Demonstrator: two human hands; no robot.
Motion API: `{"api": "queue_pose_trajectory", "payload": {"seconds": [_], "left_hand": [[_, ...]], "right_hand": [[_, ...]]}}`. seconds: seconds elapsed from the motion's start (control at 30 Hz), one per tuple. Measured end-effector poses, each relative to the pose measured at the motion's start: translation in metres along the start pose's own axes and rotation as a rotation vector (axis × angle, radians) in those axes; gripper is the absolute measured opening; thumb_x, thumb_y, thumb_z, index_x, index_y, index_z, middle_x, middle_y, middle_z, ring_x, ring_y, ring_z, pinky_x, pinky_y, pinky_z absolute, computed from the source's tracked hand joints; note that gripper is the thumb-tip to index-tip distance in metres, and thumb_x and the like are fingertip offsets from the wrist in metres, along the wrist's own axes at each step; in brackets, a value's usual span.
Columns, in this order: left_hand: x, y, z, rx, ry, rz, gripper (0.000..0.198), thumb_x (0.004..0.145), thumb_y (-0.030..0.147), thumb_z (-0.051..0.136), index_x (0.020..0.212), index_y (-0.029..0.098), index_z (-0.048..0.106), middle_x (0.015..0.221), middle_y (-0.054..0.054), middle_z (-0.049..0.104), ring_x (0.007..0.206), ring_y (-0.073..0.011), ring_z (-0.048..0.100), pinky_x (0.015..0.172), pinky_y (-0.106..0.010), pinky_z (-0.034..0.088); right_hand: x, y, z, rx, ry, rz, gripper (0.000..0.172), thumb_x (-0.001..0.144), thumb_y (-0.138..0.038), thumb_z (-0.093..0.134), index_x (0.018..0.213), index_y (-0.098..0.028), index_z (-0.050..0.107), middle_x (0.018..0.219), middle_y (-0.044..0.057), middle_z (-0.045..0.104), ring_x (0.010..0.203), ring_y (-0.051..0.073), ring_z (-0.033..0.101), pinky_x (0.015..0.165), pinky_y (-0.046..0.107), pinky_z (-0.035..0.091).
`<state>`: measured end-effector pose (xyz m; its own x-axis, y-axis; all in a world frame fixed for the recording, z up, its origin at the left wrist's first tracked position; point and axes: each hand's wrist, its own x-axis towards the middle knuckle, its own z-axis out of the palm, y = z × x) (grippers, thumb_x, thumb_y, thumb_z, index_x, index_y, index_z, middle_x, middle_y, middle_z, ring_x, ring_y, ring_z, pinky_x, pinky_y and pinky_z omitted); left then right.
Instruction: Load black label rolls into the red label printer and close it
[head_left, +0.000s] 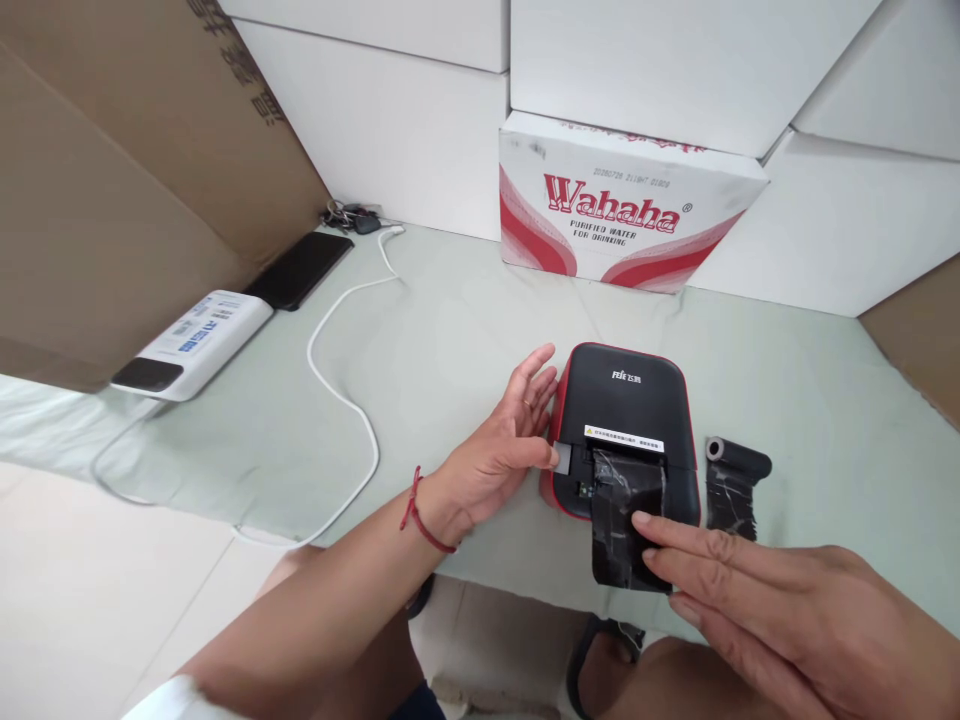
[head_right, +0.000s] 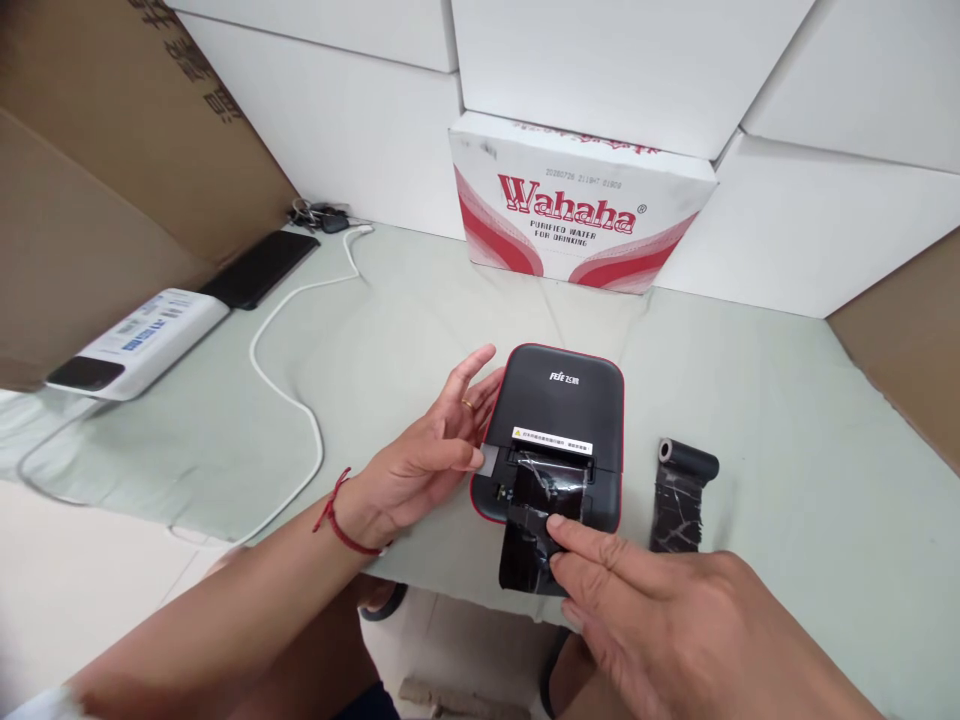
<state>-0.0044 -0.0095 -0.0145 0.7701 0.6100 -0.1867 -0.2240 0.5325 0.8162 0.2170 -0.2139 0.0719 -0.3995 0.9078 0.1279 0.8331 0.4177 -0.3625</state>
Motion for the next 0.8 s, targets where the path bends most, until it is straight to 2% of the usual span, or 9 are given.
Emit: {"api": "queue_pose_trajectory", "payload": {"seconds": [0.1,0.2,0.27,0.37,0.5,0.6,0.67,0.73,0.8], "left_hand": [[0.001,-0.003,-0.001,-0.025,0.012,0.001,0.127,0.064,0.011,0.085,0.177,0.050,0.042,0.198,0.002,0.032,0.189,-0.0327,0.018,0.154,-0.054,0.015],[0.000,-0.006,-0.004,-0.050,-0.001,0.013,0.117,0.067,0.012,0.087,0.171,0.051,0.051,0.196,0.004,0.036,0.188,-0.0339,0.020,0.153,-0.056,0.017],[0.000,-0.009,-0.005,-0.061,-0.012,0.026,0.109,0.070,0.013,0.088,0.167,0.051,0.057,0.194,0.004,0.040,0.187,-0.0346,0.024,0.153,-0.057,0.019],[0.000,-0.011,-0.003,-0.073,-0.016,0.065,0.097,0.071,0.013,0.090,0.158,0.046,0.067,0.190,0.003,0.047,0.185,-0.0347,0.028,0.153,-0.055,0.020],[0.000,-0.011,0.002,-0.096,-0.011,0.108,0.081,0.071,0.015,0.094,0.147,0.037,0.075,0.179,-0.001,0.061,0.181,-0.0367,0.034,0.151,-0.055,0.024],[0.000,-0.009,0.004,-0.107,-0.011,0.111,0.079,0.069,0.014,0.094,0.143,0.035,0.077,0.172,-0.003,0.066,0.178,-0.0378,0.039,0.149,-0.056,0.029],[0.000,-0.007,0.004,-0.111,-0.005,0.103,0.079,0.068,0.013,0.093,0.142,0.035,0.077,0.170,-0.003,0.067,0.176,-0.0373,0.041,0.147,-0.056,0.031],[-0.001,-0.005,0.004,-0.110,-0.004,0.092,0.078,0.067,0.012,0.093,0.141,0.034,0.078,0.170,-0.002,0.067,0.175,-0.0368,0.042,0.147,-0.055,0.031],[-0.001,-0.003,0.005,-0.102,-0.015,0.089,0.077,0.069,0.012,0.093,0.141,0.035,0.077,0.170,-0.002,0.066,0.175,-0.0368,0.042,0.146,-0.055,0.031]], "right_hand": [[0.000,-0.004,0.005,-0.092,0.014,0.018,0.047,0.112,-0.011,0.060,0.153,-0.024,0.078,0.154,0.005,0.085,0.124,0.021,0.089,0.098,0.022,0.074],[0.002,-0.008,0.011,-0.148,0.008,0.070,0.056,0.108,-0.021,0.066,0.164,-0.027,0.071,0.161,0.009,0.080,0.118,0.027,0.091,0.076,0.029,0.078],[0.005,-0.009,0.013,-0.159,0.005,0.114,0.060,0.107,-0.018,0.062,0.166,-0.028,0.068,0.162,0.012,0.079,0.107,0.026,0.093,0.066,0.028,0.076],[0.014,-0.007,0.011,-0.147,0.045,0.136,0.054,0.108,-0.009,0.054,0.154,-0.027,0.074,0.153,0.011,0.082,0.090,0.018,0.091,0.066,0.024,0.072],[0.029,0.003,0.008,-0.014,0.221,0.139,0.040,0.112,-0.009,0.058,0.138,-0.029,0.080,0.135,0.004,0.090,0.104,0.016,0.091,0.086,0.020,0.073],[0.037,0.011,0.007,0.085,0.381,0.256,0.031,0.114,-0.014,0.063,0.133,-0.030,0.083,0.123,0.003,0.093,0.102,0.016,0.091,0.087,0.020,0.073],[0.036,0.016,0.005,0.157,0.384,0.278,0.030,0.114,-0.017,0.067,0.132,-0.031,0.085,0.124,0.003,0.093,0.103,0.017,0.092,0.085,0.020,0.073],[0.031,0.020,-0.002,0.292,0.296,0.215,0.026,0.114,-0.027,0.072,0.133,-0.034,0.087,0.121,0.003,0.094,0.101,0.020,0.092,0.083,0.023,0.073],[0.027,0.023,-0.009,0.439,0.265,0.185,0.024,0.116,-0.041,0.071,0.130,-0.038,0.090,0.107,0.002,0.094,0.080,0.019,0.088,0.067,0.024,0.070]]}}
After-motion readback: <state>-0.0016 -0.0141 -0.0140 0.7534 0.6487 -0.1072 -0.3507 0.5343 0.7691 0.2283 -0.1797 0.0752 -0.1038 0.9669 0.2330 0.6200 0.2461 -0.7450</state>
